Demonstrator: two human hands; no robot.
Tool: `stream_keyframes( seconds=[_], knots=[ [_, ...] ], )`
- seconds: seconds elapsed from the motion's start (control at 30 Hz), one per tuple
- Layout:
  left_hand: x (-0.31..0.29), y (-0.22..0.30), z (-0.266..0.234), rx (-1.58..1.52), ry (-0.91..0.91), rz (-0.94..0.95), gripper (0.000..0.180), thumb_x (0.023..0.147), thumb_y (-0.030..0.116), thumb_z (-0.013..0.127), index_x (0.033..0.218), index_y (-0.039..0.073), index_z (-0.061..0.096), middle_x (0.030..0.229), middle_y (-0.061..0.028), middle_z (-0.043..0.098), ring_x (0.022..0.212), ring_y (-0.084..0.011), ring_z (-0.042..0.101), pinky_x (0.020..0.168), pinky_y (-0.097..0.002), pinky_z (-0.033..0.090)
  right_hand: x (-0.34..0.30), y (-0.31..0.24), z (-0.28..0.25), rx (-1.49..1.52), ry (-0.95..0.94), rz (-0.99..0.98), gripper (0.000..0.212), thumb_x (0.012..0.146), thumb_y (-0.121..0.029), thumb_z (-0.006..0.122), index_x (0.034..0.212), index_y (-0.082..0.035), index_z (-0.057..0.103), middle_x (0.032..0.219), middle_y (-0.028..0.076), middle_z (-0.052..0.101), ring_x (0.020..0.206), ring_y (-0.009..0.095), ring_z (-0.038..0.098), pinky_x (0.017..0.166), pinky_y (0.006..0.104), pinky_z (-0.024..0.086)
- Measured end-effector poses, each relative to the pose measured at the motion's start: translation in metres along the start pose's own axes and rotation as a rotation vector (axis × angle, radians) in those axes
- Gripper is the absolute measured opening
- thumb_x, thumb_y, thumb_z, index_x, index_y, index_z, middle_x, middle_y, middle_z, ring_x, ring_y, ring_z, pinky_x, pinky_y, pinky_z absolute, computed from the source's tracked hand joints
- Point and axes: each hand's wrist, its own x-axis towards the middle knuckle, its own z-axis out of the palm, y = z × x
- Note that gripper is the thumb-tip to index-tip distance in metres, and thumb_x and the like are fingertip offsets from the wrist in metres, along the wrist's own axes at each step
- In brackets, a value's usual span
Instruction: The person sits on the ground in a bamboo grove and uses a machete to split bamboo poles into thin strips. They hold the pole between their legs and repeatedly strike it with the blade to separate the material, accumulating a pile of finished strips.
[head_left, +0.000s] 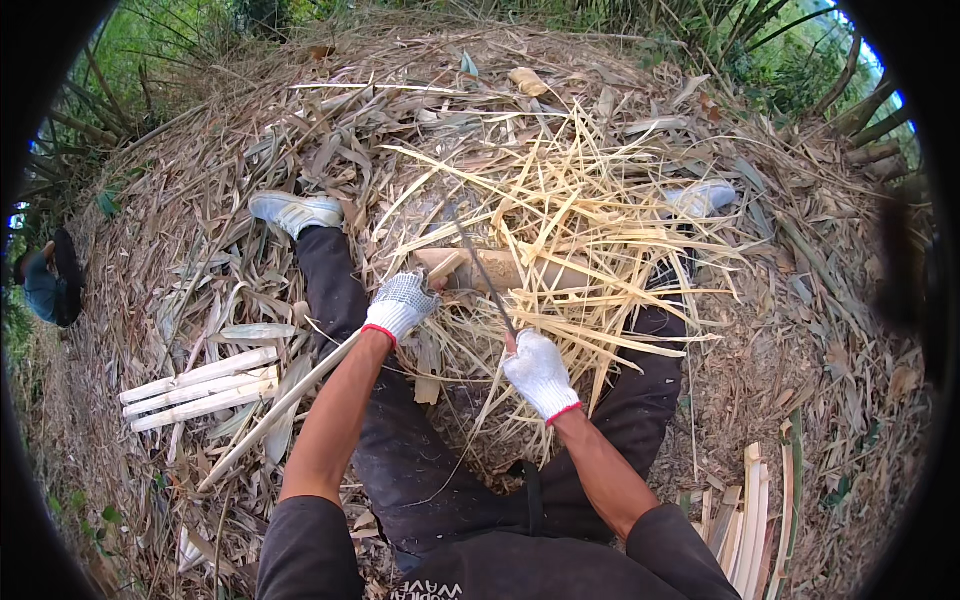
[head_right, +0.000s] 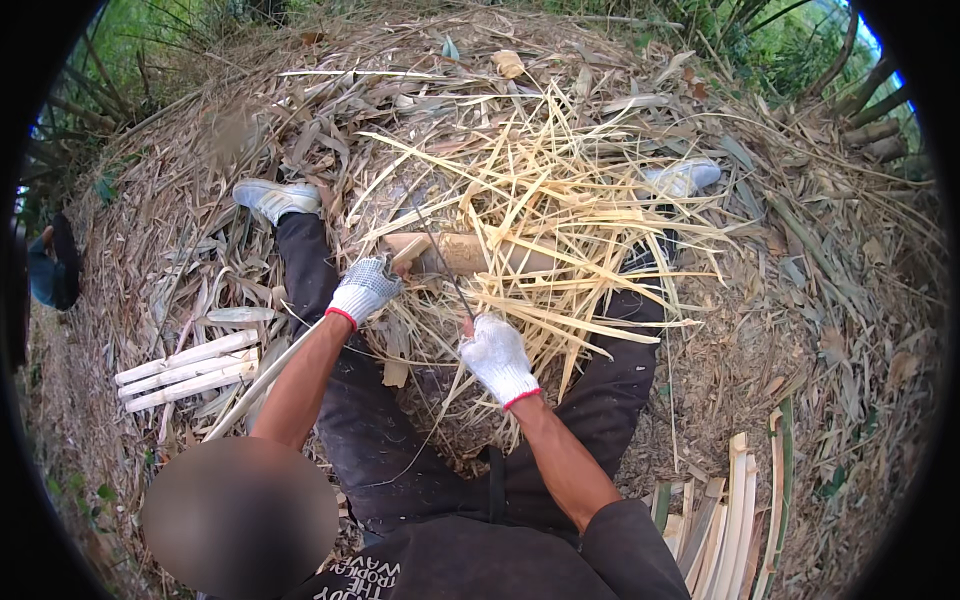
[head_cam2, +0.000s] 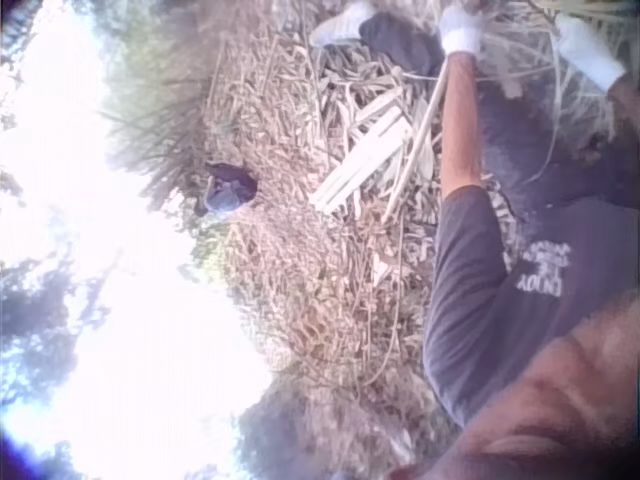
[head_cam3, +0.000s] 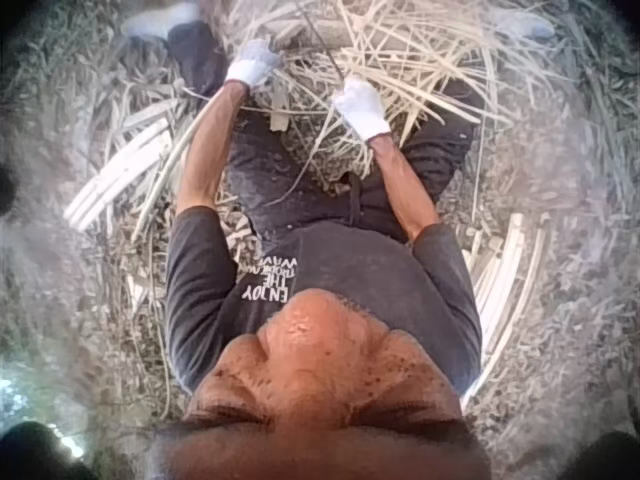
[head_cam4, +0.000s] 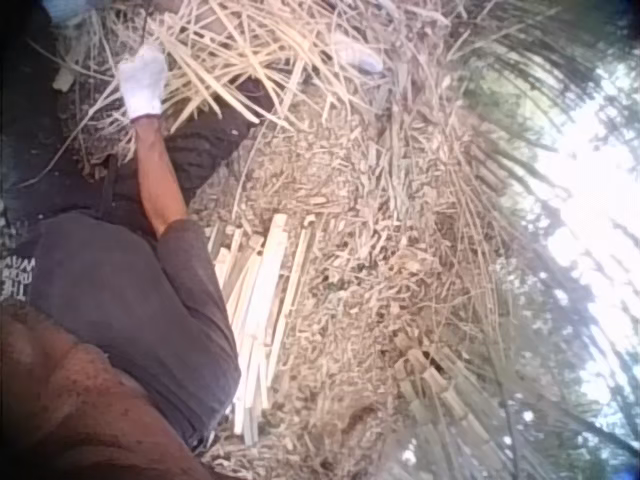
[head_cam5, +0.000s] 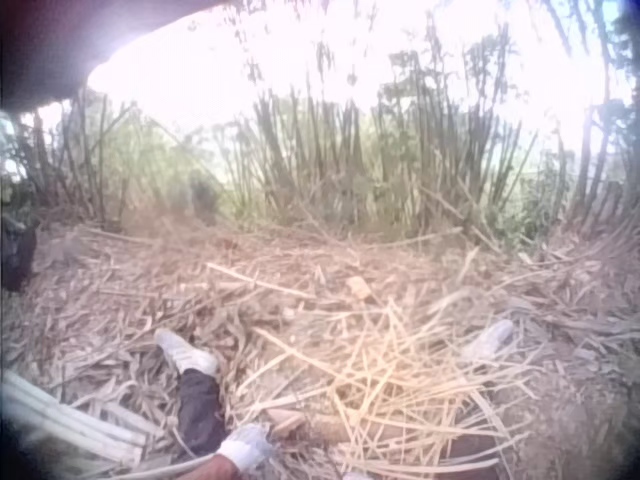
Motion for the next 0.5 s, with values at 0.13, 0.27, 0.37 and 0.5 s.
stream_keyframes(
  seconds=[0.13, 0.27, 0.37, 0.5],
  knots=[
    [-0.003, 0.001, 0.001, -0.008, 0.028, 0.011, 0.061, 0.099, 0.053, 0.047, 0.108, -0.005, 0.065, 0.097, -0.0308, 0.067, 0.093, -0.0447, 0.066, 0.082, -0.0505, 0.052, 0.000, 0.007, -0.001, -0.032, -0.109, 0.061, 0.036, 0.097, -0.028, 0.051, 0.085, 0.003, 0.065, 0.082, 0.030, 0.065, 0.083, 0.047, 0.064, 0.074, 0.0548, 0.050],
    [0.004, -0.007, 0.007, 0.012, 0.001, 0.003, 0.063, 0.099, 0.055, 0.045, 0.107, -0.004, 0.066, 0.097, -0.0308, 0.068, 0.093, -0.0445, 0.067, 0.082, -0.0511, 0.052, -0.002, -0.015, -0.012, 0.024, 0.078, -0.032, 0.038, 0.097, -0.030, 0.053, 0.081, 0.003, 0.063, 0.071, 0.028, 0.062, 0.076, 0.048, 0.062, 0.070, 0.0539, 0.050],
    [0.005, -0.006, 0.005, 0.002, 0.026, 0.017, 0.065, 0.099, 0.056, 0.044, 0.107, -0.004, 0.066, 0.095, -0.0305, 0.068, 0.092, -0.0448, 0.067, 0.083, -0.0522, 0.052, 0.000, -0.009, -0.006, 0.046, 0.088, -0.036, 0.037, 0.096, -0.029, 0.054, 0.080, 0.003, 0.063, 0.075, 0.029, 0.063, 0.077, 0.048, 0.062, 0.070, 0.0537, 0.050],
    [0.005, -0.004, 0.007, 0.006, 0.055, 0.036, 0.066, 0.099, 0.057, 0.044, 0.105, -0.004, 0.067, 0.092, -0.0290, 0.069, 0.089, -0.0433, 0.068, 0.080, -0.0517, 0.052, 0.002, 0.022, 0.006, -0.022, -0.108, 0.045, 0.033, 0.095, -0.026, 0.054, 0.083, 0.002, 0.065, 0.083, 0.029, 0.065, 0.082, 0.047, 0.063, 0.073, 0.0542, 0.049]
  ],
)
